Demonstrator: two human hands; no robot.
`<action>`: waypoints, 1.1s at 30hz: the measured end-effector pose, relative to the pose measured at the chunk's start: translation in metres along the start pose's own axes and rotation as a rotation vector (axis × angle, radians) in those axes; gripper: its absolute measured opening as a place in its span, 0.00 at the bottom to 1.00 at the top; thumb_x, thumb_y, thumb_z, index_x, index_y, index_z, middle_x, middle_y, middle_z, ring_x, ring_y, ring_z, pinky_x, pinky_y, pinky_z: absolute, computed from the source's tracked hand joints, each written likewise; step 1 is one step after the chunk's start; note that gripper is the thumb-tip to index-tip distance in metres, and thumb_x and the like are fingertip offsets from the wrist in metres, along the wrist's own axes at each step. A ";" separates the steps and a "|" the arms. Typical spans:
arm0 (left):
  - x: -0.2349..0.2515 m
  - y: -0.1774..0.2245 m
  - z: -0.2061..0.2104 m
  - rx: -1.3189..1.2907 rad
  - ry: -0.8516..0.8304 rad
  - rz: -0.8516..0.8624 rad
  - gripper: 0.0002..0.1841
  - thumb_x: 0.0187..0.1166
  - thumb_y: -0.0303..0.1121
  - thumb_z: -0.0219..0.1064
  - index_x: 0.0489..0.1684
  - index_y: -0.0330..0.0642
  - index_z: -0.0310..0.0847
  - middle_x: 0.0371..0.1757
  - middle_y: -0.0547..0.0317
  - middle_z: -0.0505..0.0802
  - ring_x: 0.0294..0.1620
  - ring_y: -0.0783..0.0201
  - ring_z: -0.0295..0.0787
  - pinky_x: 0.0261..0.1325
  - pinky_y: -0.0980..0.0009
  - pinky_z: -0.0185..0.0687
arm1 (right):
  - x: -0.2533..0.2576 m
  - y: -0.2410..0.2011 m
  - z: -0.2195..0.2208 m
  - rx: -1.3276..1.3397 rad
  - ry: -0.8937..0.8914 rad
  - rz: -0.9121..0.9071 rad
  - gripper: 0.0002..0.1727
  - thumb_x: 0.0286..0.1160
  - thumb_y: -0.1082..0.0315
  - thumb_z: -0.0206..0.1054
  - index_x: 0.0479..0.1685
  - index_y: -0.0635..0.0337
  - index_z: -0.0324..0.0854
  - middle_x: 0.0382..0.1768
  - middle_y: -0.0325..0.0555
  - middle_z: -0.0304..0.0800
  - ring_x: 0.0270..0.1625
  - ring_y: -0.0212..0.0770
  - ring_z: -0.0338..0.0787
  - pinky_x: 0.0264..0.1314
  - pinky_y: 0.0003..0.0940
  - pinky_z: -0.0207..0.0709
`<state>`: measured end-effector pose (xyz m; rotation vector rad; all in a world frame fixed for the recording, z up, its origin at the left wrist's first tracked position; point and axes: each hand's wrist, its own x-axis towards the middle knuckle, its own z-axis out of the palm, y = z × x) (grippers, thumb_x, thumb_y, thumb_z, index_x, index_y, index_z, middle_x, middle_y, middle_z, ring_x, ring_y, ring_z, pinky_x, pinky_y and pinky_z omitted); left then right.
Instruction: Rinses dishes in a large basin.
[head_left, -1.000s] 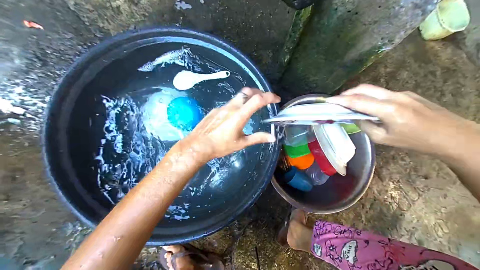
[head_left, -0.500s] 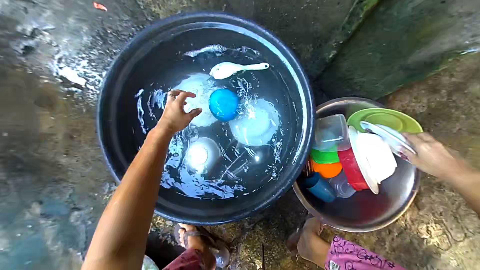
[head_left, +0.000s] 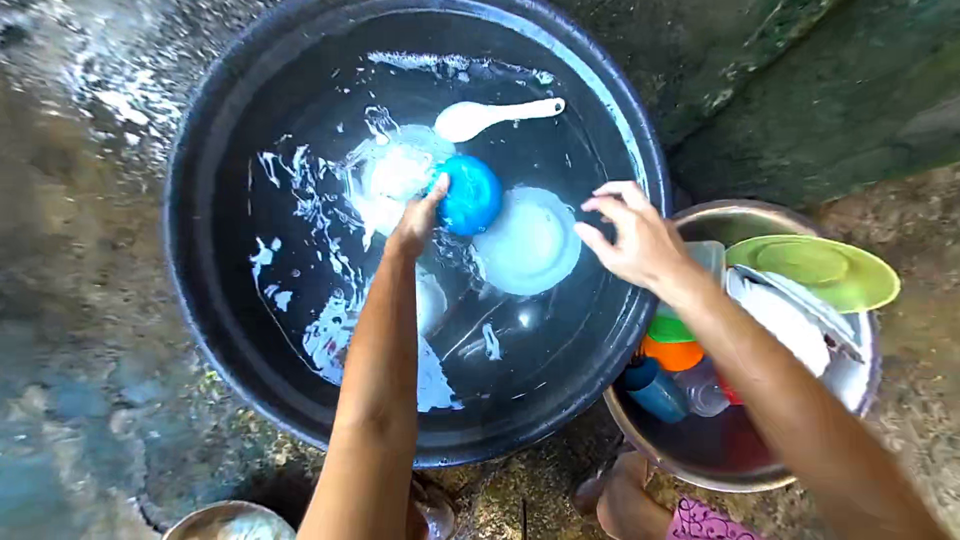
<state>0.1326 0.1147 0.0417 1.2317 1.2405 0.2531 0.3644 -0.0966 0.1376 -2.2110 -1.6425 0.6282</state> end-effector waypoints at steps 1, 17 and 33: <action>-0.002 -0.002 0.005 -0.044 -0.064 0.061 0.29 0.92 0.48 0.54 0.81 0.33 0.67 0.67 0.41 0.87 0.63 0.56 0.87 0.67 0.56 0.83 | 0.013 -0.010 0.014 0.137 -0.041 0.124 0.30 0.88 0.47 0.57 0.74 0.63 0.78 0.78 0.61 0.75 0.67 0.62 0.87 0.64 0.62 0.81; -0.070 -0.042 0.040 0.929 -0.189 0.258 0.22 0.87 0.23 0.57 0.78 0.20 0.68 0.81 0.21 0.73 0.85 0.28 0.66 0.88 0.38 0.57 | 0.006 -0.096 0.193 0.995 -0.065 0.522 0.32 0.94 0.60 0.49 0.90 0.71 0.53 0.87 0.70 0.60 0.90 0.60 0.61 0.92 0.53 0.52; -0.086 -0.043 0.063 0.984 -0.269 0.300 0.28 0.87 0.33 0.60 0.84 0.27 0.66 0.87 0.32 0.70 0.91 0.37 0.58 0.93 0.45 0.48 | 0.005 -0.084 0.185 0.884 -0.045 0.469 0.28 0.95 0.66 0.45 0.88 0.73 0.57 0.85 0.71 0.64 0.88 0.58 0.66 0.92 0.47 0.56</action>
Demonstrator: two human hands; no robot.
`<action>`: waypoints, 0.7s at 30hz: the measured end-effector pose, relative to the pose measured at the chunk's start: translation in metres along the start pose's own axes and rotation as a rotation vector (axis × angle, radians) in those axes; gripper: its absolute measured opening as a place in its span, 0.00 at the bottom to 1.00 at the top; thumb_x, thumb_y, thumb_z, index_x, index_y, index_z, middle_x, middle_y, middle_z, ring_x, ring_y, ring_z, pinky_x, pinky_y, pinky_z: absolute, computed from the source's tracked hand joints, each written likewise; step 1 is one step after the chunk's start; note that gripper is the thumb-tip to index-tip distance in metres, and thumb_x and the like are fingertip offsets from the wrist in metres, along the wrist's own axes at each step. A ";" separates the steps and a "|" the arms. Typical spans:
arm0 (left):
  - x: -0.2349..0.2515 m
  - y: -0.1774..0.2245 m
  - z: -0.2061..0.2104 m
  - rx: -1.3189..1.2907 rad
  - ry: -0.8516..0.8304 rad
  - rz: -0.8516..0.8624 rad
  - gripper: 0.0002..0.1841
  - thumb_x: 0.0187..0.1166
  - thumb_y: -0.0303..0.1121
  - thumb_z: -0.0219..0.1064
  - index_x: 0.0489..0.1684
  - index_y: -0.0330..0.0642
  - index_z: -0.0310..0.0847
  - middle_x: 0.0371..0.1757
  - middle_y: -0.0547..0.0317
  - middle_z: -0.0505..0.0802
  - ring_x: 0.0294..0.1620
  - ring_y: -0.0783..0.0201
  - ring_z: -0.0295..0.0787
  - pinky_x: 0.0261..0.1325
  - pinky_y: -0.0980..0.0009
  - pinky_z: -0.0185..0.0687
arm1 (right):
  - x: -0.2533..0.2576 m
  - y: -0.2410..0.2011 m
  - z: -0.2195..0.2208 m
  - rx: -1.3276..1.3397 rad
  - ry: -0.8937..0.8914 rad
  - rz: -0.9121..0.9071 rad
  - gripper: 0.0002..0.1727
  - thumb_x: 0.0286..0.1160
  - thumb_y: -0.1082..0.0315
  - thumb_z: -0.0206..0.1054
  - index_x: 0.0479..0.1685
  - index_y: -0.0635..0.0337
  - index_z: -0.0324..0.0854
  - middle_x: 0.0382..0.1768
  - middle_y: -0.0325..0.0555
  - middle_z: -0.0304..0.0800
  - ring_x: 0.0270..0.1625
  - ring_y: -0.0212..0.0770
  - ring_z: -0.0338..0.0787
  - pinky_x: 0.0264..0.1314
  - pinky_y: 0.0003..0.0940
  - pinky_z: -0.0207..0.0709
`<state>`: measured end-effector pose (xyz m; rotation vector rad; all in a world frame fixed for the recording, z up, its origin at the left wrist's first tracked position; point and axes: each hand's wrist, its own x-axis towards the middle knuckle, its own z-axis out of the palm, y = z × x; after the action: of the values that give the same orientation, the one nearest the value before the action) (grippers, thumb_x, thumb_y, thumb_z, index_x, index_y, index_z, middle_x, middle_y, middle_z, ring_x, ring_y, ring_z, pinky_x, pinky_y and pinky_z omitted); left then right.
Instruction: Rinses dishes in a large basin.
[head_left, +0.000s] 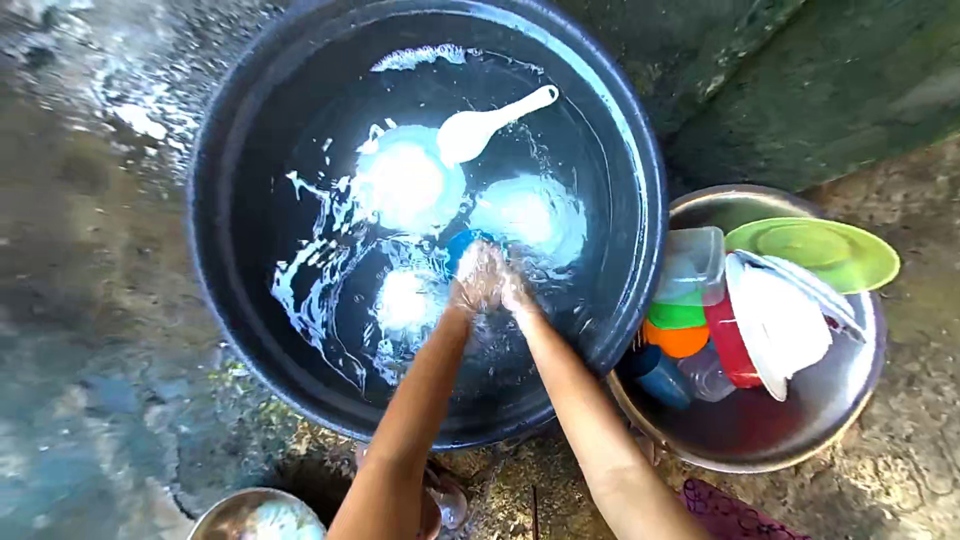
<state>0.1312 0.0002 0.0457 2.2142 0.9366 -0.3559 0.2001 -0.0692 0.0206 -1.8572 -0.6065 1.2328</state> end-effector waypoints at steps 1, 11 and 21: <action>-0.003 -0.003 0.020 -0.041 0.035 0.030 0.29 0.87 0.34 0.61 0.85 0.28 0.66 0.88 0.34 0.70 0.92 0.40 0.58 0.94 0.47 0.47 | 0.002 0.002 -0.004 0.002 0.050 -0.017 0.28 0.94 0.66 0.48 0.87 0.73 0.60 0.84 0.72 0.66 0.87 0.60 0.67 0.90 0.49 0.56; -0.046 -0.020 -0.040 -0.592 0.105 -0.025 0.21 0.91 0.35 0.57 0.72 0.26 0.73 0.58 0.33 0.90 0.60 0.46 0.90 0.68 0.47 0.83 | 0.005 -0.011 -0.031 0.315 -0.224 0.176 0.42 0.89 0.33 0.34 0.94 0.52 0.53 0.94 0.50 0.51 0.94 0.48 0.53 0.92 0.60 0.48; 0.023 0.013 -0.011 -0.153 0.007 -0.258 0.31 0.96 0.49 0.40 0.79 0.34 0.75 0.78 0.29 0.80 0.84 0.33 0.70 0.86 0.33 0.58 | -0.006 -0.015 0.001 0.392 0.058 0.429 0.26 0.96 0.60 0.45 0.83 0.70 0.64 0.79 0.66 0.71 0.77 0.55 0.74 0.78 0.52 0.67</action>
<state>0.1563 0.0134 0.0487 1.9619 1.2163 -0.3818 0.1977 -0.0654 0.0358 -1.7221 0.0779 1.4417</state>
